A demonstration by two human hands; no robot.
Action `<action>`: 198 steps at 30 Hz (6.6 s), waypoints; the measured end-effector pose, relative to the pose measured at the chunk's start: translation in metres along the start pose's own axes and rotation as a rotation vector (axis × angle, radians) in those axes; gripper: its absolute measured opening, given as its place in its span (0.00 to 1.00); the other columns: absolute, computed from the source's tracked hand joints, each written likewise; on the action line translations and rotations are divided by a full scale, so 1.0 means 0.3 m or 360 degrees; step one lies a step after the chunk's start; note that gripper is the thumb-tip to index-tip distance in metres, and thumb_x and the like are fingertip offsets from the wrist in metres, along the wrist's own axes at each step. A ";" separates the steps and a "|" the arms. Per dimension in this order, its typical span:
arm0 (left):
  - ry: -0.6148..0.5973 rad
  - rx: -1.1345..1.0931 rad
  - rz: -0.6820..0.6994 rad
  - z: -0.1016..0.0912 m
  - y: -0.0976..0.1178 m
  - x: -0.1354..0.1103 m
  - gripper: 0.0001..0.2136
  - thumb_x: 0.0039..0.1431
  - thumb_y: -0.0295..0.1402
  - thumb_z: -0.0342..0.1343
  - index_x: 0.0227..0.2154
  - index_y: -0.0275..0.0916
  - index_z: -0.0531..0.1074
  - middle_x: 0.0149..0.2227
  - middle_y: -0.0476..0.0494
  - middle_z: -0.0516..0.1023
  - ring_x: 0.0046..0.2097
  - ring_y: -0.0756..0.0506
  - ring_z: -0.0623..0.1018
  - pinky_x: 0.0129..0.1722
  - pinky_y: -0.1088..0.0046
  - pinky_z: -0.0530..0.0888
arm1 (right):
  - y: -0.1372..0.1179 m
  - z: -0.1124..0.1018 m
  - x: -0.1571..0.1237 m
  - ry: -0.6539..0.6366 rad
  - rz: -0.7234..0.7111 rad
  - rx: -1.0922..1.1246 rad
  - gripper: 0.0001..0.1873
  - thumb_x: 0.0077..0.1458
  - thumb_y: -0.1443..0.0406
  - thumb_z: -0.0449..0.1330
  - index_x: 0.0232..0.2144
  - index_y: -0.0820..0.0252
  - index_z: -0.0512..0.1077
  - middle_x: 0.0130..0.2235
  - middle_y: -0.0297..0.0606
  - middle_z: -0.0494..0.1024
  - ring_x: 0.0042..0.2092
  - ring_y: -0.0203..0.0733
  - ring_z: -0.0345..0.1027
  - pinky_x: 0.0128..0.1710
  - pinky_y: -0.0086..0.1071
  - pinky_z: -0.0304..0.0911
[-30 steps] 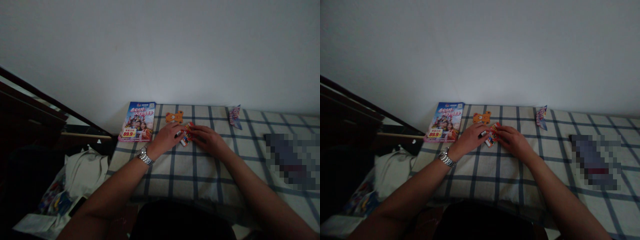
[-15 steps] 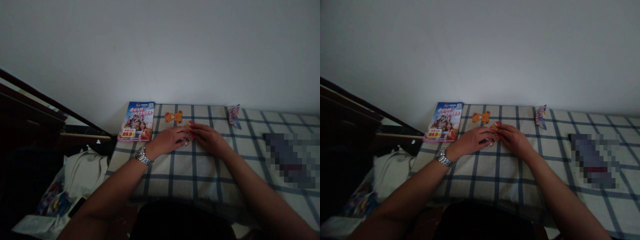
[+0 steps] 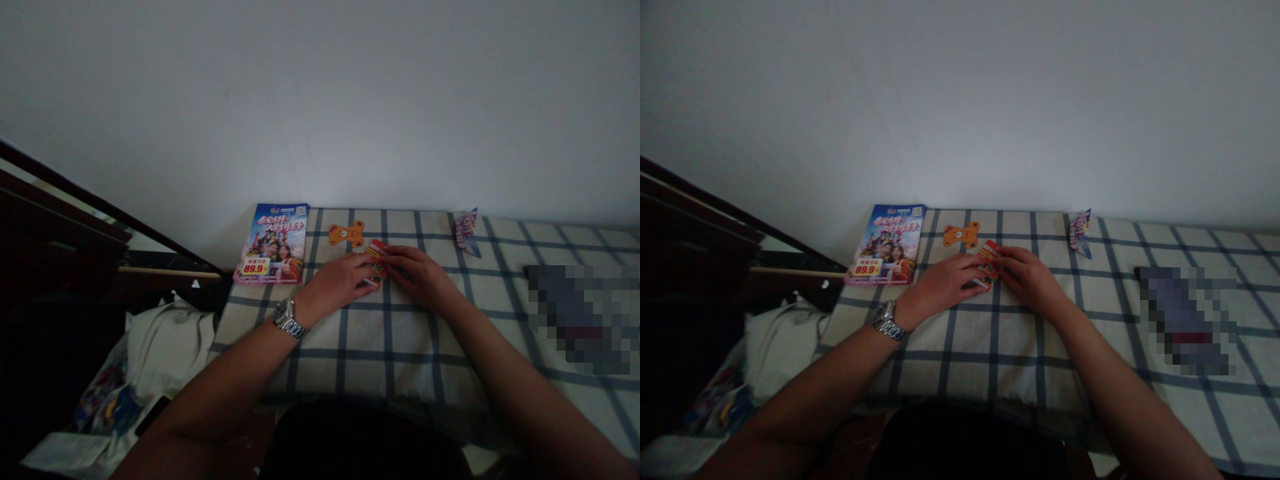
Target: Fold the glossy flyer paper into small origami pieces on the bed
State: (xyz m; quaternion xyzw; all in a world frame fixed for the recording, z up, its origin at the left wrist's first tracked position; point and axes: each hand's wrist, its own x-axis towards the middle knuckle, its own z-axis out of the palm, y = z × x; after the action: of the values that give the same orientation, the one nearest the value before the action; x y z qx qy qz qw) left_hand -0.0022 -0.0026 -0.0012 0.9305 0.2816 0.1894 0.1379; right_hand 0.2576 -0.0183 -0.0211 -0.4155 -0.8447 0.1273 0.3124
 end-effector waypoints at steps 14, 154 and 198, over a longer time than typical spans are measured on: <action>0.0053 0.0186 -0.0063 0.026 0.040 0.007 0.11 0.73 0.39 0.57 0.45 0.40 0.81 0.53 0.40 0.77 0.55 0.40 0.77 0.52 0.61 0.80 | -0.005 -0.007 0.000 -0.0040 -0.0005 -0.0049 0.12 0.66 0.63 0.64 0.51 0.55 0.79 0.55 0.48 0.80 0.56 0.54 0.76 0.57 0.52 0.75; 0.0009 -0.0001 0.0265 0.000 -0.057 -0.005 0.08 0.72 0.38 0.58 0.48 0.42 0.78 0.60 0.44 0.77 0.61 0.41 0.76 0.63 0.58 0.75 | -0.009 -0.011 0.052 0.0023 0.0252 -0.0261 0.07 0.68 0.62 0.59 0.44 0.54 0.77 0.43 0.44 0.79 0.44 0.54 0.73 0.47 0.48 0.68; -0.0030 -0.0025 0.0253 -0.025 -0.035 -0.013 0.15 0.73 0.37 0.56 0.58 0.42 0.76 0.64 0.39 0.74 0.64 0.40 0.73 0.65 0.54 0.75 | 0.016 0.004 0.045 0.0119 0.0167 -0.0150 0.08 0.67 0.62 0.61 0.45 0.52 0.80 0.46 0.45 0.80 0.48 0.54 0.74 0.50 0.51 0.72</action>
State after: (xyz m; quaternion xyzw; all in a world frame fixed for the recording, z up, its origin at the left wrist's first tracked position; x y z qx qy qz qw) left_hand -0.0132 0.0048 0.0005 0.9506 0.2039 0.1931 0.1323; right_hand 0.2534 -0.0046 -0.0187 -0.4778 -0.8147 0.0880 0.3167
